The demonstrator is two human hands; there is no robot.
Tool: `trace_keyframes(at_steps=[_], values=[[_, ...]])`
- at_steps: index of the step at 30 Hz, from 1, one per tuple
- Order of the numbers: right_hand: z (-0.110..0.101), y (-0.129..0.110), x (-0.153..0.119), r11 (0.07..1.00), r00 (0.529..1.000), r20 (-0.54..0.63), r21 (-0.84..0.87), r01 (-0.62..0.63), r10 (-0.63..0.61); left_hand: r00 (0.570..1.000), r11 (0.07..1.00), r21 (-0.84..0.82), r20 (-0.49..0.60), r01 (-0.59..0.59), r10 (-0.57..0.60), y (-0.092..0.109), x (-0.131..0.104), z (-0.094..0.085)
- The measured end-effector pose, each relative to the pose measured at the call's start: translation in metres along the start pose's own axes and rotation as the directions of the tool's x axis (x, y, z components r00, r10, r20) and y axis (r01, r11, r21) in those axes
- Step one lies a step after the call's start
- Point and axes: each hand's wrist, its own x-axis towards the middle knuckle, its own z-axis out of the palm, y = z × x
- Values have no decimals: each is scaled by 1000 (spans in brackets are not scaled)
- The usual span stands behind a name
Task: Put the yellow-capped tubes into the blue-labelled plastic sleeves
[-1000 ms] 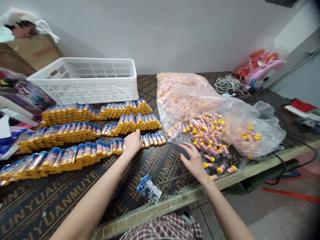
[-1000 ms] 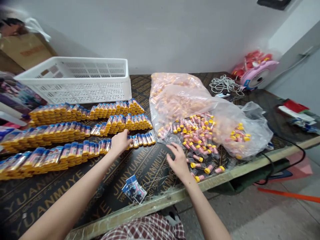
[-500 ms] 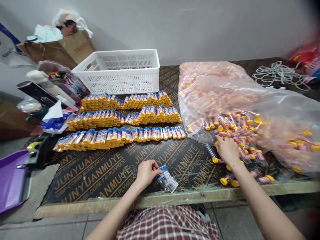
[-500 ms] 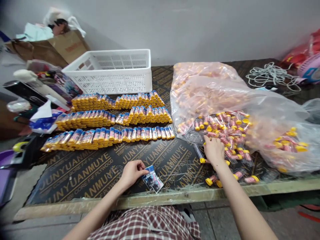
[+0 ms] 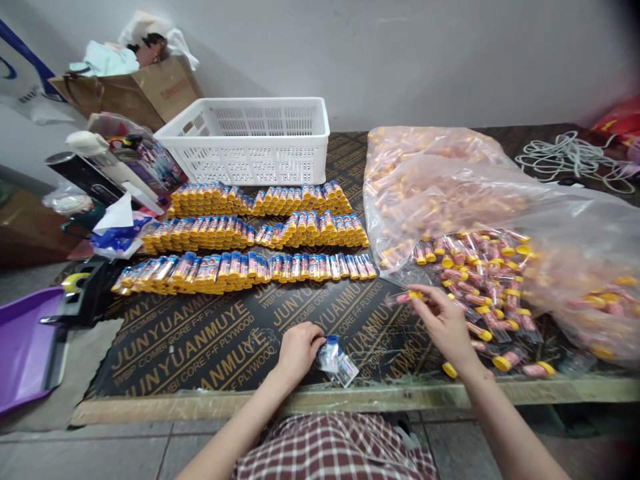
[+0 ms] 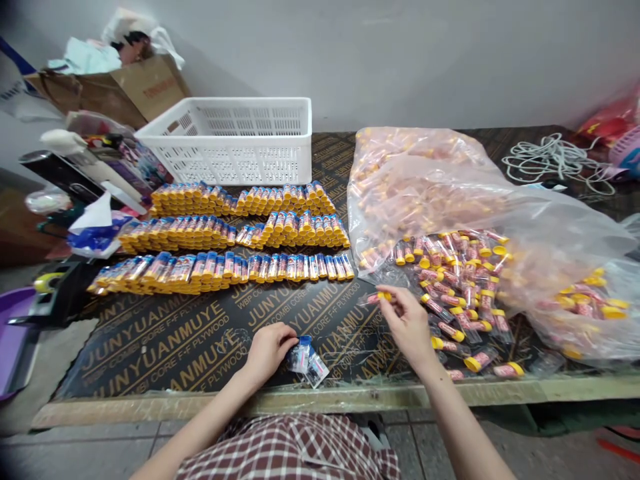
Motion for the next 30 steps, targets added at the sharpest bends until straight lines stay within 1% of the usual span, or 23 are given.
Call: trace_keyframes(at_steps=[2, 4, 5, 7, 9, 11, 14, 16, 19, 22, 25, 30], values=[[13, -10, -11, 997, 999, 39, 72, -28, 26, 998, 1000, 8, -61, -25, 25, 0, -2, 0], [24, -17, -19, 990, 998, 57, 130, -47, 40, 995, 999, -42, -99, -25, 20, 1, -2, -1], [28, -19, -22, 984, 997, 61, 167, -59, 50, 995, 995, -96, -97, -10, 0, 1, -2, -1], [35, -23, -28, 964, 995, 62, 248, -91, 78, 996, 965, -256, -53, 50, -65, 1, 0, -2], [40, -26, -33, 942, 992, 65, 313, -123, 107, 991, 890, -438, 14, 123, -131, 0, 3, -2], [44, -27, -37, 926, 989, 74, 349, -143, 124, 982, 786, -590, 70, 183, -176, -1, 7, 1], [49, -27, -42, 911, 988, 89, 385, -149, 124, 961, 644, -721, 117, 257, -252, -4, 14, 5], [52, -26, -44, 904, 988, 94, 401, -150, 123, 945, 589, -759, 106, 279, -310, -4, 19, 6], [55, -26, -45, 896, 987, 84, 414, -160, 138, 923, 525, -803, 75, 280, -378, 0, 26, 4], [57, -30, -45, 896, 987, 86, 415, -160, 136, 899, 420, -861, 90, 287, -429, 5, 32, 1], [58, -34, -45, 915, 993, 69, 386, -113, 94, 876, 331, -899, 108, 288, -470, 9, 38, -2], [62, -36, -50, 929, 1000, -1, 370, -17, 18, 835, 198, -940, 133, 276, -533, 10, 48, -6]])
